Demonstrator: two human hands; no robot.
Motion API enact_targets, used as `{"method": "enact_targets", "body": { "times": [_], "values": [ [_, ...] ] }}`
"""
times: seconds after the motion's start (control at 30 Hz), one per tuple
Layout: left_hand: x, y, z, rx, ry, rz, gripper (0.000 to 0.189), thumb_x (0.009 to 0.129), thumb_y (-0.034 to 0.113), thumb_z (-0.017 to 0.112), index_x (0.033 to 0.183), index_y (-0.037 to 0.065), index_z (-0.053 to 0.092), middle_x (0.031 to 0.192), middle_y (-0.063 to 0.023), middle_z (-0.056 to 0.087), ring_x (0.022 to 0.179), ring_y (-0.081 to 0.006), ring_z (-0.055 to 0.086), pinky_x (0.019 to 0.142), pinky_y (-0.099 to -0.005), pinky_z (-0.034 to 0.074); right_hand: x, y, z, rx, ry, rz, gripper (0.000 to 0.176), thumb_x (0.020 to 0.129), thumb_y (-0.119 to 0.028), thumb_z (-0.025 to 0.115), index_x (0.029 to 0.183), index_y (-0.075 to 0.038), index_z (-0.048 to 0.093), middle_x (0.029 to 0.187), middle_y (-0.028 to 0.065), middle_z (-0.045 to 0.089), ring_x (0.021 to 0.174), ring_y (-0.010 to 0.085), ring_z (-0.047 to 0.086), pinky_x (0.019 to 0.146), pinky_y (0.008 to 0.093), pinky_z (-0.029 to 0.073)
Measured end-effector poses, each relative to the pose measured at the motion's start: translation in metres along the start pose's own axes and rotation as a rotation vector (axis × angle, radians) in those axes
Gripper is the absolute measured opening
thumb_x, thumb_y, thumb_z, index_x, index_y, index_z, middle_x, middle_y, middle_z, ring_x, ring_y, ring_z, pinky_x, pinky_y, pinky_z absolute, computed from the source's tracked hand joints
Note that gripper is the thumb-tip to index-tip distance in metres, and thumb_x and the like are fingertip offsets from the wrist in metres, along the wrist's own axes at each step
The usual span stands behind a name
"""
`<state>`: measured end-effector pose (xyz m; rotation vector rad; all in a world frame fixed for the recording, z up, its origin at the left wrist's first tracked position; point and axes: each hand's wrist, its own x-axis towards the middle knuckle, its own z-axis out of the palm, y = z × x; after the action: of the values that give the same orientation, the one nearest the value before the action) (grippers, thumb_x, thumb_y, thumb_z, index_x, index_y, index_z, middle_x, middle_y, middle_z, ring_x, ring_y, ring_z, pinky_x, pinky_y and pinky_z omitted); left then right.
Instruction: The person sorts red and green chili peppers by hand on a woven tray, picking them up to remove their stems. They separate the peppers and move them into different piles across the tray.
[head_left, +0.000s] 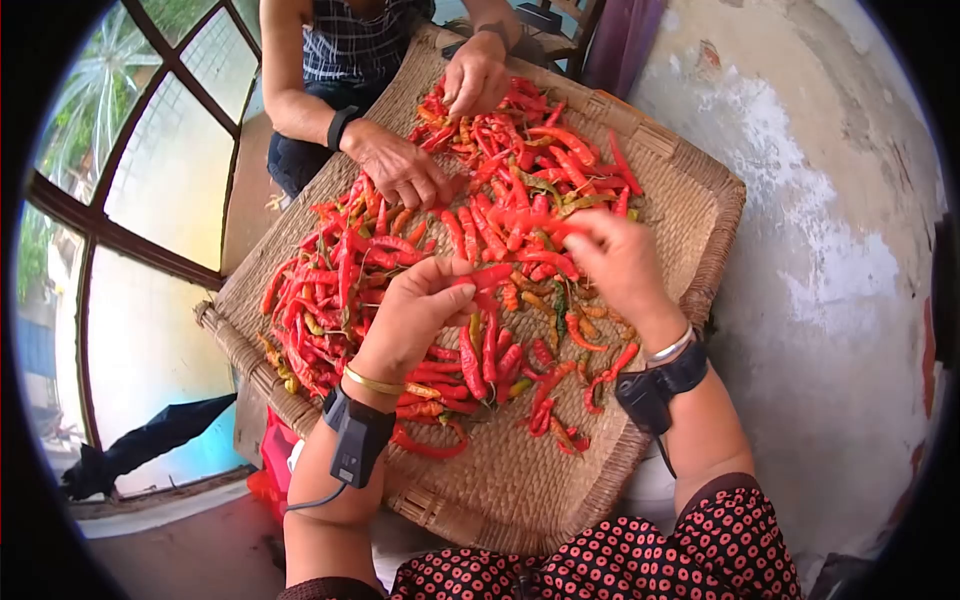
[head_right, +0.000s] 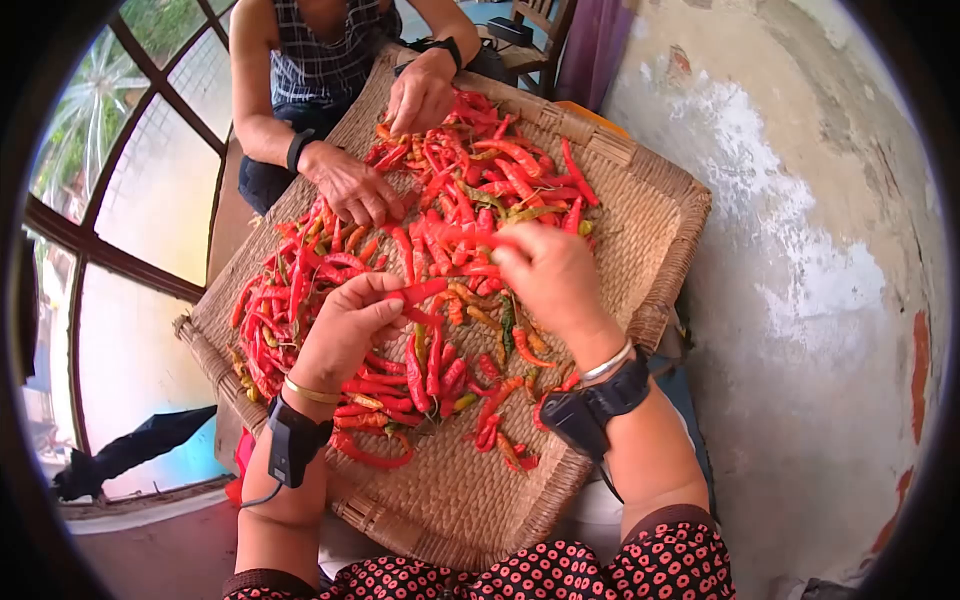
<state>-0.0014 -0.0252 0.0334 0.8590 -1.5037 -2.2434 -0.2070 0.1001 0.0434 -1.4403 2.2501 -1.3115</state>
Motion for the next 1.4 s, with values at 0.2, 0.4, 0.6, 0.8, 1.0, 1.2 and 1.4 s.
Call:
{"method": "enact_targets", "body": {
  "times": [0.2, 0.4, 0.6, 0.8, 1.0, 1.2, 1.4],
  "values": [
    [-0.004, 0.004, 0.008, -0.284, 0.040, 0.022, 0.016, 0.087, 0.005, 0.057, 0.103, 0.007, 0.058, 0.085, -0.0008, 0.063, 0.070, -0.0085, 0.061, 0.062, -0.0197, 0.051, 0.006, -0.010, -0.011, -0.176, 0.064, -0.158, 0.035, 0.078, -0.013, 0.063, 0.110, -0.002, 0.056, 0.102, 0.0154, 0.057, 0.095, 0.0297, 0.056, 0.084, 0.0359, 0.045],
    [-0.008, 0.003, 0.013, -0.248, -0.170, -0.067, 0.018, 0.087, 0.005, 0.059, 0.105, 0.005, 0.057, 0.084, -0.0014, 0.063, 0.070, -0.0091, 0.061, 0.062, -0.0211, 0.051, -0.009, -0.019, 0.019, 0.188, -0.412, -0.327, 0.030, 0.079, -0.014, 0.062, 0.106, -0.003, 0.058, 0.094, 0.0133, 0.059, 0.089, 0.0277, 0.058, 0.079, 0.0354, 0.046],
    [-0.011, 0.009, 0.013, -0.068, -0.178, -0.090, 0.024, 0.085, 0.006, 0.061, 0.109, 0.002, 0.054, 0.085, -0.0026, 0.063, 0.071, -0.0092, 0.061, 0.064, -0.0213, 0.051, -0.006, -0.018, -0.002, 0.173, -0.493, -0.049, 0.017, 0.076, -0.013, 0.062, 0.089, -0.003, 0.063, 0.075, 0.0120, 0.063, 0.072, 0.0274, 0.062, 0.066, 0.0345, 0.048],
    [-0.009, 0.007, 0.015, -0.096, 0.002, 0.023, 0.019, 0.086, 0.005, 0.058, 0.105, 0.003, 0.057, 0.092, -0.0038, 0.065, 0.074, -0.0082, 0.061, 0.063, -0.0184, 0.050, 0.015, -0.001, -0.024, -0.136, 0.184, -0.038, 0.015, 0.076, -0.013, 0.063, 0.089, -0.004, 0.063, 0.086, 0.0132, 0.063, 0.078, 0.0275, 0.062, 0.069, 0.0368, 0.049],
    [-0.006, 0.004, 0.012, -0.404, 0.026, 0.040, 0.016, 0.089, 0.003, 0.052, 0.104, 0.003, 0.056, 0.094, -0.0078, 0.065, 0.073, -0.0099, 0.061, 0.064, -0.0193, 0.052, -0.002, -0.023, -0.006, 0.011, -0.257, -0.219, 0.035, 0.078, -0.020, 0.065, 0.106, -0.001, 0.057, 0.102, 0.0174, 0.059, 0.094, 0.0318, 0.058, 0.082, 0.0376, 0.046],
    [-0.007, 0.006, 0.015, -0.465, 0.008, 0.002, 0.018, 0.089, 0.004, 0.052, 0.107, 0.003, 0.056, 0.096, -0.0072, 0.064, 0.071, -0.0098, 0.061, 0.063, -0.0200, 0.052, -0.007, -0.035, 0.011, 0.114, -0.653, -0.093, 0.028, 0.079, -0.018, 0.063, 0.100, 0.000, 0.059, 0.083, 0.0138, 0.062, 0.078, 0.0216, 0.061, 0.069, 0.0335, 0.046],
    [-0.008, -0.002, 0.004, 1.167, 0.101, 0.439, 0.026, 0.075, 0.020, 0.067, 0.096, 0.004, 0.062, 0.075, -0.0131, 0.061, 0.066, -0.0245, 0.062, 0.059, -0.0336, 0.049, -0.003, -0.006, -0.006, -0.374, -0.861, -0.106, 0.017, 0.081, -0.018, 0.059, 0.088, -0.003, 0.063, 0.069, 0.0098, 0.060, 0.068, 0.0166, 0.060, 0.064, 0.0317, 0.046]
  ]
}}
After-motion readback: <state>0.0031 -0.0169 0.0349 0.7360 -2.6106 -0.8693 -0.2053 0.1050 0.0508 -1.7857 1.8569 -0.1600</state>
